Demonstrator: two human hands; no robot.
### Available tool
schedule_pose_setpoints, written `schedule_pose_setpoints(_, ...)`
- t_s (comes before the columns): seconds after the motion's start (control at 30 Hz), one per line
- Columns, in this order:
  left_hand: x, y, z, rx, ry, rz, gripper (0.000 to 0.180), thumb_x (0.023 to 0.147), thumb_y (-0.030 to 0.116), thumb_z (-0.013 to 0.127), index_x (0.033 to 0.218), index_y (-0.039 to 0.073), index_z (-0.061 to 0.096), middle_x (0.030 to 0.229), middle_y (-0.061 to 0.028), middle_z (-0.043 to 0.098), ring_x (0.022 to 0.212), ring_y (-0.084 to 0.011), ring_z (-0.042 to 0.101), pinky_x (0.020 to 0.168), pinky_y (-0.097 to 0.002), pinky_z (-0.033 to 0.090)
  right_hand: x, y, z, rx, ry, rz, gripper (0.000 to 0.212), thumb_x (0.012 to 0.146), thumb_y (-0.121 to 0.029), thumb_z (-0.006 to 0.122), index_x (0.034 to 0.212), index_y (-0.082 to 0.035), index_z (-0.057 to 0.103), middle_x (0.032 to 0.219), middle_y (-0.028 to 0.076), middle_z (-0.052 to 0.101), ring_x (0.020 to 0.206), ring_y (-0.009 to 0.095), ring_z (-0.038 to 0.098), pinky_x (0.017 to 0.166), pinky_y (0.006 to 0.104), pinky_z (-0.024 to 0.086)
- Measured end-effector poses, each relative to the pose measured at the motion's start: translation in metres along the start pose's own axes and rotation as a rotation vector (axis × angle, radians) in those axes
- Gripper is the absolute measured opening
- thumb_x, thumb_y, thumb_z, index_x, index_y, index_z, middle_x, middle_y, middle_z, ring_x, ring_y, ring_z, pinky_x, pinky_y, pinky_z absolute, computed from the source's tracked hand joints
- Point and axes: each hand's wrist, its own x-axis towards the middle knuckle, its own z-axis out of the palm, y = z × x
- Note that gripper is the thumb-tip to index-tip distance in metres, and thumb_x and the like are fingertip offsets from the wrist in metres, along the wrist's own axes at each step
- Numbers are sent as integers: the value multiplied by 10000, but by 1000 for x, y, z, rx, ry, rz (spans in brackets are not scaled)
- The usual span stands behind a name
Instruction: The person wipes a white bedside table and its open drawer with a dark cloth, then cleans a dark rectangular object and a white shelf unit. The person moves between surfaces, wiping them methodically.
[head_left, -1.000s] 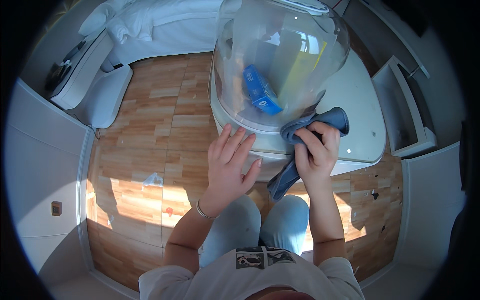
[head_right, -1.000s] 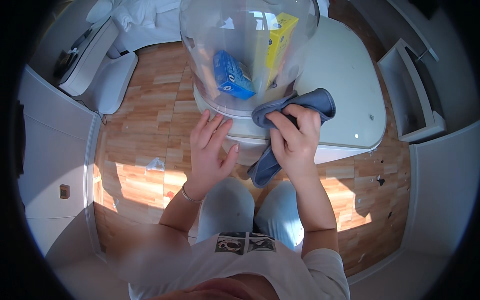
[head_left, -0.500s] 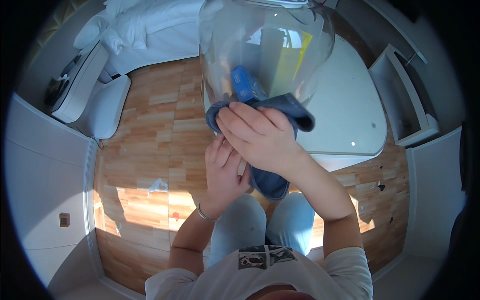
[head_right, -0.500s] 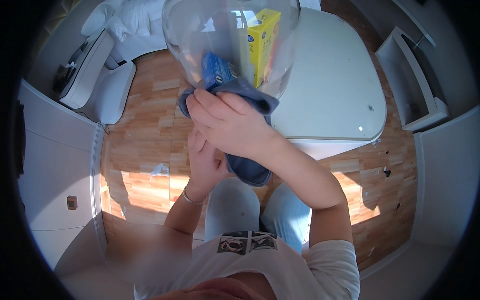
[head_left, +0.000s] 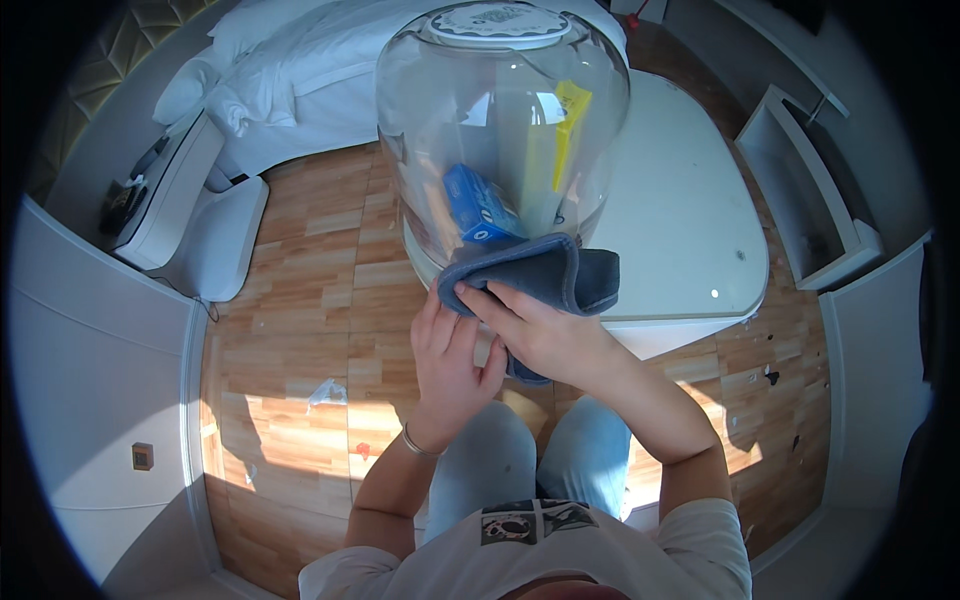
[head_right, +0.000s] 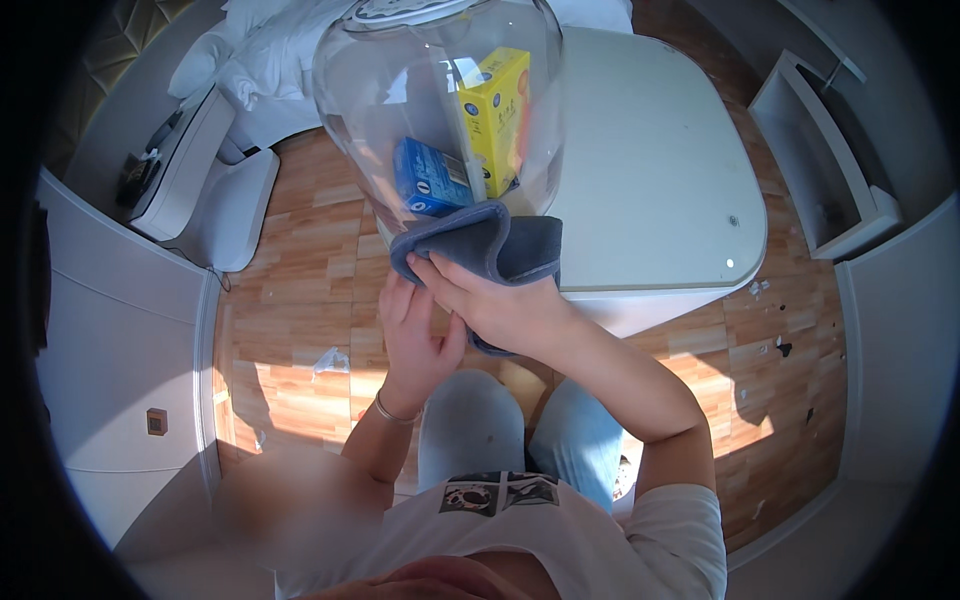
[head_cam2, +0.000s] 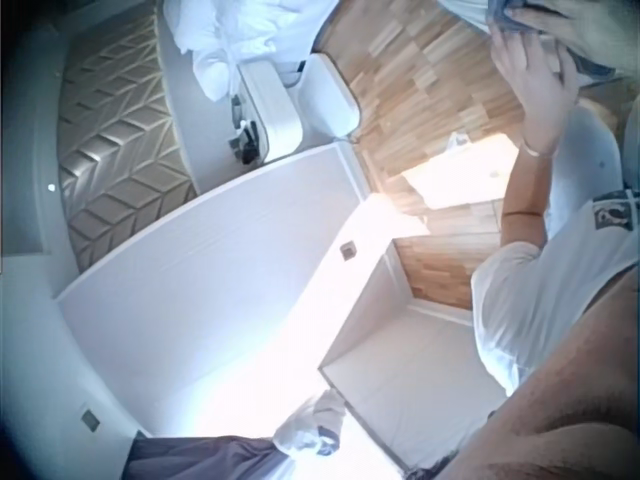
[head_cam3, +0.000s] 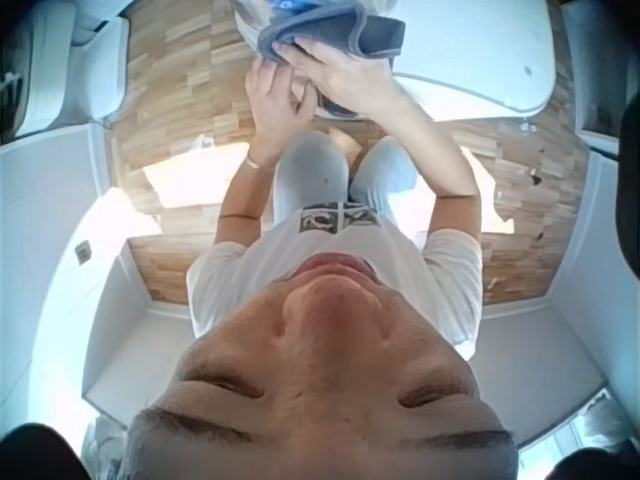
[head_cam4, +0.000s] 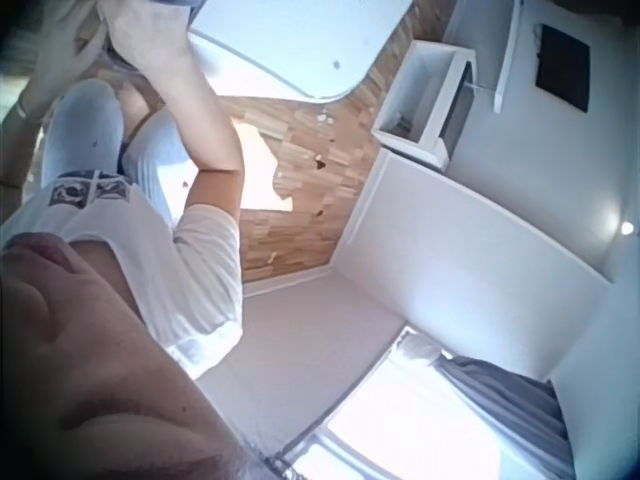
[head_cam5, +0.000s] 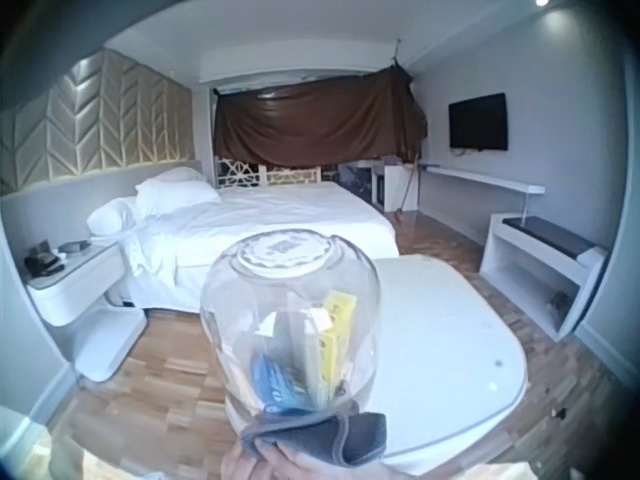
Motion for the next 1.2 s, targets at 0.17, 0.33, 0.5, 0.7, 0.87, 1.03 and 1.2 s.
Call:
schedule_pose_setpoints(0.17, 2, 4, 1, 28, 32, 13, 419, 801, 133, 669, 1194, 2, 610, 1307, -181, 535, 1322, -404, 406, 1009, -474, 355, 40, 14, -11, -128, 294, -20, 453, 761, -193, 665, 1213, -191, 686, 1153, -16, 621, 1113, 103, 529, 862, 290, 430)
schedule_pose_setpoints(0.33, -6, -11, -1, -129, 122, 21, 256, 875, 73, 578, 1098, -38, 638, 1186, -181, 623, 1157, -364, 543, 987, -420, 400, 21, -4, -1, 473, -119, 197, 244, 847, -77, 586, 1085, -68, 643, 991, 36, 653, 935, 226, 653, 798, 316, 527)
schedule_pose_setpoints(0.5, -7, -7, 1, -108, 245, 109, 159, 820, 88, 584, 944, 31, 666, 1024, -119, 643, 1006, -292, 583, 922, -439, 419, -28, -3, -11, 101, 5, 113, 352, 750, -142, 620, 1097, -111, 672, 1165, -20, 567, 1015, 204, 501, 820, 359, 440)
schedule_pose_setpoints(0.7, 28, 50, 24, -174, -6, 285, 259, 769, 135, 670, 1011, 45, 664, 1154, -147, 579, 1012, -316, 567, 902, -455, 434, -72, 32, -52, -31, 11, 383, 319, 703, -168, 667, 1020, -144, 684, 1158, 55, 589, 1050, 278, 529, 877, 404, 442)
schedule_pose_setpoints(0.87, 65, 97, 56, -156, -278, 337, 385, 809, 159, 696, 1154, 7, 622, 1279, -182, 541, 1123, -375, 546, 955, -459, 429, -117, 80, -94, -107, 57, 589, 259, 726, -126, 620, 972, -92, 693, 1088, 118, 658, 1070, 325, 582, 956, 431, 437)
schedule_pose_setpoints(1.03, 82, 138, 92, -105, -363, 370, 417, 848, 186, 663, 1210, -6, 586, 1322, -225, 518, 1211, -423, 509, 1008, -490, 402, -163, 137, -113, -206, 303, 716, 241, 723, -88, 591, 938, -30, 684, 984, 145, 689, 997, 335, 618, 908, 433, 460)
schedule_pose_setpoints(1.2, 96, 171, 138, -69, -469, 359, 430, 878, 191, 607, 1255, -8, 550, 1353, -263, 485, 1261, -451, 467, 1043, -530, 370, -190, 102, -79, -189, 616, 764, 376, 702, -58, 554, 1066, -71, 647, 1230, 172, 609, 1120, 382, 546, 1009, 459, 367)
